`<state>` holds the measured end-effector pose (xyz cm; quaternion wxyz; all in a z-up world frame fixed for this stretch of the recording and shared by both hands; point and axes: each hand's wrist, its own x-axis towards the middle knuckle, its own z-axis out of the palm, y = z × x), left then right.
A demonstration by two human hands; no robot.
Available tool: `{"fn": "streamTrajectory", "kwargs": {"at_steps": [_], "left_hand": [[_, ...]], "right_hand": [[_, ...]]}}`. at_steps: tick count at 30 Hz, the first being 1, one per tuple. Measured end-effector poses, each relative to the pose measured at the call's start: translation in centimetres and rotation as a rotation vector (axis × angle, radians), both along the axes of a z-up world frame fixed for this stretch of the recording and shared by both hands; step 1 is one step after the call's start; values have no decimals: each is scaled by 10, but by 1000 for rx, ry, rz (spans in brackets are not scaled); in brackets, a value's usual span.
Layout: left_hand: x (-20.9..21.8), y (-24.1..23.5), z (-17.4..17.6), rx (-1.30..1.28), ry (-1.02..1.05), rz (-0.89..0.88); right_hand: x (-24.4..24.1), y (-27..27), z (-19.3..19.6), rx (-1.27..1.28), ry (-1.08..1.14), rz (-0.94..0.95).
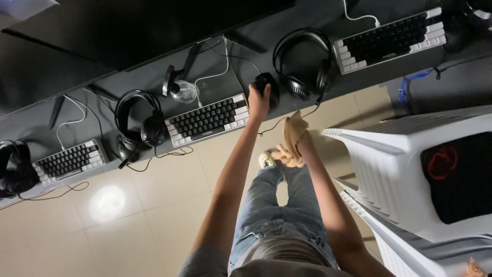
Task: Cleaning a computer keyboard and a pair of headphones with a cloth.
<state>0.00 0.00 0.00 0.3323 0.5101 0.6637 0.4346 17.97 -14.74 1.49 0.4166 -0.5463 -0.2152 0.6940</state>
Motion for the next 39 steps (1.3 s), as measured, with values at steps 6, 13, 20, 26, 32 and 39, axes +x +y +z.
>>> {"fn": "streamTrajectory", "kwargs": {"at_steps": [6, 13, 20, 26, 32, 39], "left_hand": [[3, 7, -38, -2, 100, -3], [3, -9, -28, 101, 298, 29], [22, -26, 81, 299, 157, -118], [99, -18, 210, 328, -5, -342], [203, 2, 232, 358, -126, -702], [312, 66, 187, 180, -217, -819]], "right_hand": [[12, 0, 15, 82, -207, 233], [33, 7, 94, 43, -251, 234], [59, 32, 234, 403, 325, 308], [140, 18, 189, 466, 608, 8], [202, 40, 181, 535, 211, -88], [310, 119, 72, 553, 526, 57]]}}
